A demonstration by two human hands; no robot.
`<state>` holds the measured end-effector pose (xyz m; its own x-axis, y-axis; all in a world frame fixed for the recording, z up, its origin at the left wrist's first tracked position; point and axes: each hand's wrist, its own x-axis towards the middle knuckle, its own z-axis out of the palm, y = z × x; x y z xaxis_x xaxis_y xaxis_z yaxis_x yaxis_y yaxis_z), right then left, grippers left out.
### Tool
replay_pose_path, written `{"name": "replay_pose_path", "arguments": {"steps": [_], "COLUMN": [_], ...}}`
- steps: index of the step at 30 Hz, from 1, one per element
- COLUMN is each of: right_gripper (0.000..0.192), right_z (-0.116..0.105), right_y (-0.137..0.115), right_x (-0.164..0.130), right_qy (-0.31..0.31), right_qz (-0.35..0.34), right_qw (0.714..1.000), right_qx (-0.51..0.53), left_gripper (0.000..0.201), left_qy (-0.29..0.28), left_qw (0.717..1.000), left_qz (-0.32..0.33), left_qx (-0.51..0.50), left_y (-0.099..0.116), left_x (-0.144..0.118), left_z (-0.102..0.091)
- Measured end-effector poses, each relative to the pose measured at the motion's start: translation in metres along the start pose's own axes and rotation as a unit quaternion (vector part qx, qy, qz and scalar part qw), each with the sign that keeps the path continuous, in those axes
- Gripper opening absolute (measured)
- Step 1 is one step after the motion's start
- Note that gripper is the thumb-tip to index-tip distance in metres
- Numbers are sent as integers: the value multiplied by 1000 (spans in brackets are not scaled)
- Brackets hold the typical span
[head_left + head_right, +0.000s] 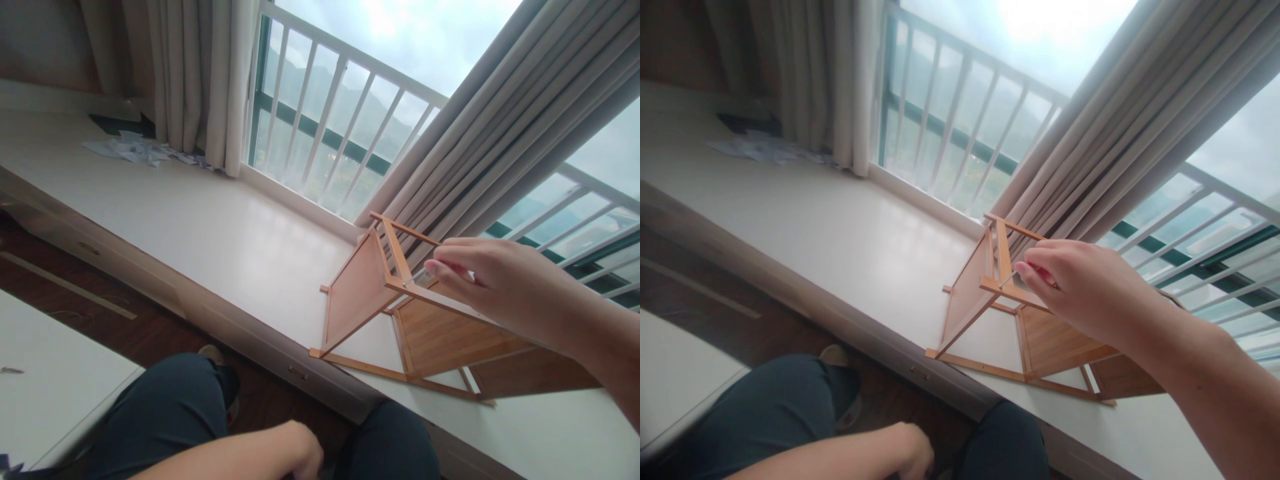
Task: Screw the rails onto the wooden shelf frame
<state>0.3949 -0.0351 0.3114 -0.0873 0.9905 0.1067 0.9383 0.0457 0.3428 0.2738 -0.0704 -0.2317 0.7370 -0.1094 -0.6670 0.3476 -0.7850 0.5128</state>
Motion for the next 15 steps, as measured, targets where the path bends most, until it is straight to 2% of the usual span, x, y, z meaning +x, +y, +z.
{"name": "replay_pose_path", "arguments": {"steps": [5, 8, 11, 15], "right_gripper": [34, 25, 26, 36], "right_z": [-3, -4, -2, 1], "right_y": [-3, -4, -1, 7], "right_x": [0, -1, -2, -1], "right_qy": [26, 55, 63, 88], "right_qz": [-1, -5, -15, -50], "right_qw": [1000, 998, 998, 995], "right_qx": [-14, -10, -13, -11], "left_gripper": [50, 46, 40, 55], "left_qy": [-17, 3, 31, -28], "left_qw": [999, 1000, 999, 999], "left_qz": [1, 11, 14, 3], "left_qx": [29, 17, -24, 30], "left_y": [0, -3, -4, 0], "left_x": [-1, 2, 5, 1], "left_z": [0, 3, 5, 0]}}
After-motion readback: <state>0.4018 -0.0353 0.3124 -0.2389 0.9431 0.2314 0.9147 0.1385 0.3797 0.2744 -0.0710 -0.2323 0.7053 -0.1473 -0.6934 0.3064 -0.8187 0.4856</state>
